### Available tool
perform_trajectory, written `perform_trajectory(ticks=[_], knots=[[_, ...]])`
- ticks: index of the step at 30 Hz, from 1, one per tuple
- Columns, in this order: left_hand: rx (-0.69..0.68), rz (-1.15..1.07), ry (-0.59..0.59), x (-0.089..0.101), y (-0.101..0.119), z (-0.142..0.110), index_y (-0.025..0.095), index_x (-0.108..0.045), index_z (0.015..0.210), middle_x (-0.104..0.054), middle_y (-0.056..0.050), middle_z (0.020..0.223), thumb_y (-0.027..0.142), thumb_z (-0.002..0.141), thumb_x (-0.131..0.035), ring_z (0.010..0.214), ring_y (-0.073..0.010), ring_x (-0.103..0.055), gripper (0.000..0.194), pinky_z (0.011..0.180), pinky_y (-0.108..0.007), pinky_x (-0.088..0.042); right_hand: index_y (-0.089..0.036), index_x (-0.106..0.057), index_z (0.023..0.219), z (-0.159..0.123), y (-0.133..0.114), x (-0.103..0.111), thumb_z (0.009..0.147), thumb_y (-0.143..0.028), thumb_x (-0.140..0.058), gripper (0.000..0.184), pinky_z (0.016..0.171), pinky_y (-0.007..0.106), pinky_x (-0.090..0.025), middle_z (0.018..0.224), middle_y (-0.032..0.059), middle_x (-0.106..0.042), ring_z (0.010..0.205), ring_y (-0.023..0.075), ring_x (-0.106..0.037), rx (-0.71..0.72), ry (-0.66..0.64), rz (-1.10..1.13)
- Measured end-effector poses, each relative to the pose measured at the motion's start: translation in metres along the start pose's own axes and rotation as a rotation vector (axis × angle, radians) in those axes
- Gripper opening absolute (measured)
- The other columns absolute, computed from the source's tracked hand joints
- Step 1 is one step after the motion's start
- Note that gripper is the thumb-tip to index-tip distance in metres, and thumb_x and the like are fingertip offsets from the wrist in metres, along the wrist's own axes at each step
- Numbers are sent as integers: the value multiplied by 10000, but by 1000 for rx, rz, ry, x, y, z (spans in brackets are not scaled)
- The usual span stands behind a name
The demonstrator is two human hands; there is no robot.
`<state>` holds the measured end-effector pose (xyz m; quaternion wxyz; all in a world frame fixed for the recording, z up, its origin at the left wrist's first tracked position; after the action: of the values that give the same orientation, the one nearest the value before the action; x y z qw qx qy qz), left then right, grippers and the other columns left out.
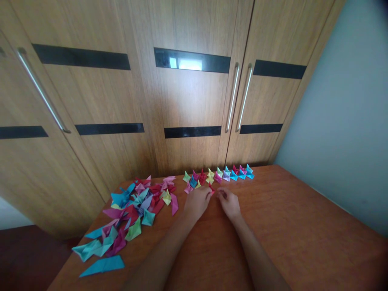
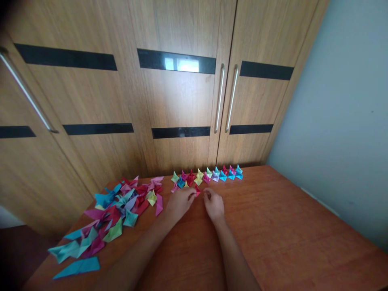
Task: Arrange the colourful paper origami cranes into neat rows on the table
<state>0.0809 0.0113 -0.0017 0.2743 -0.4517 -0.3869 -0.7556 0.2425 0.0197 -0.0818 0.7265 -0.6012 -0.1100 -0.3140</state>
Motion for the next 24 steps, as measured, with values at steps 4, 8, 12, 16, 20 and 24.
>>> perform_trajectory(ticks=[4, 8, 12, 16, 20, 24], knots=[[41, 83, -44, -10, 2, 14, 177, -640, 897, -672, -90, 919, 215, 911, -405, 883, -199, -625, 238, 766, -299, -458, -243, -649, 974, 1, 0, -2, 808, -276, -469, 246, 777, 272, -479, 922, 28, -703, 835, 186, -655, 8, -6, -55], [88, 154, -87, -14, 3, 21, 161, -631, 950, -664, -119, 955, 222, 920, -388, 907, -215, -630, 252, 768, -321, -476, -250, -650, 987, 1, -1, -1, 804, -269, -471, 256, 763, 268, -479, 910, 20, -704, 833, 185, -654, 2, 3, -69], [114, 200, -119, -16, 3, 24, 154, -628, 971, -669, -129, 954, 207, 919, -382, 897, -225, -640, 257, 760, -328, -489, -264, -651, 971, -1, -3, 0, 802, -266, -469, 248, 749, 264, -477, 889, 14, -704, 820, 184, -654, -2, 1, -80], [132, 228, -128, -18, 2, 26, 141, -628, 985, -668, -141, 960, 199, 918, -377, 899, -238, -643, 266, 762, -336, -493, -267, -651, 966, -1, -3, -1, 797, -271, -477, 243, 737, 263, -475, 873, 13, -704, 808, 184, -653, -2, 3, -76], [143, 240, -132, -21, 2, 28, 136, -627, 1000, -666, -152, 957, 190, 917, -363, 909, -248, -642, 282, 761, -347, -497, -275, -656, 964, 0, -2, -2, 798, -274, -477, 244, 722, 264, -475, 855, 10, -705, 793, 183, -653, -5, -4, -72], [147, 238, -135, -22, 1, 30, 136, -628, 1002, -669, -150, 938, 176, 916, -351, 893, -236, -644, 293, 757, -336, -494, -281, -661, 966, -1, -3, -1, 799, -266, -483, 245, 731, 270, -472, 869, 12, -706, 810, 190, -652, -11, -2, -79]])
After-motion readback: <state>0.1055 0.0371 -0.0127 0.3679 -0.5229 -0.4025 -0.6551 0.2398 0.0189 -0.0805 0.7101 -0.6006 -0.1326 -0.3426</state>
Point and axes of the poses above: each hand's wrist, its own z-axis towards the middle knuckle, its own x-axis out of the back of the hand, y = z × x, the point moved 2 cm from there along z, towards the middle knuckle
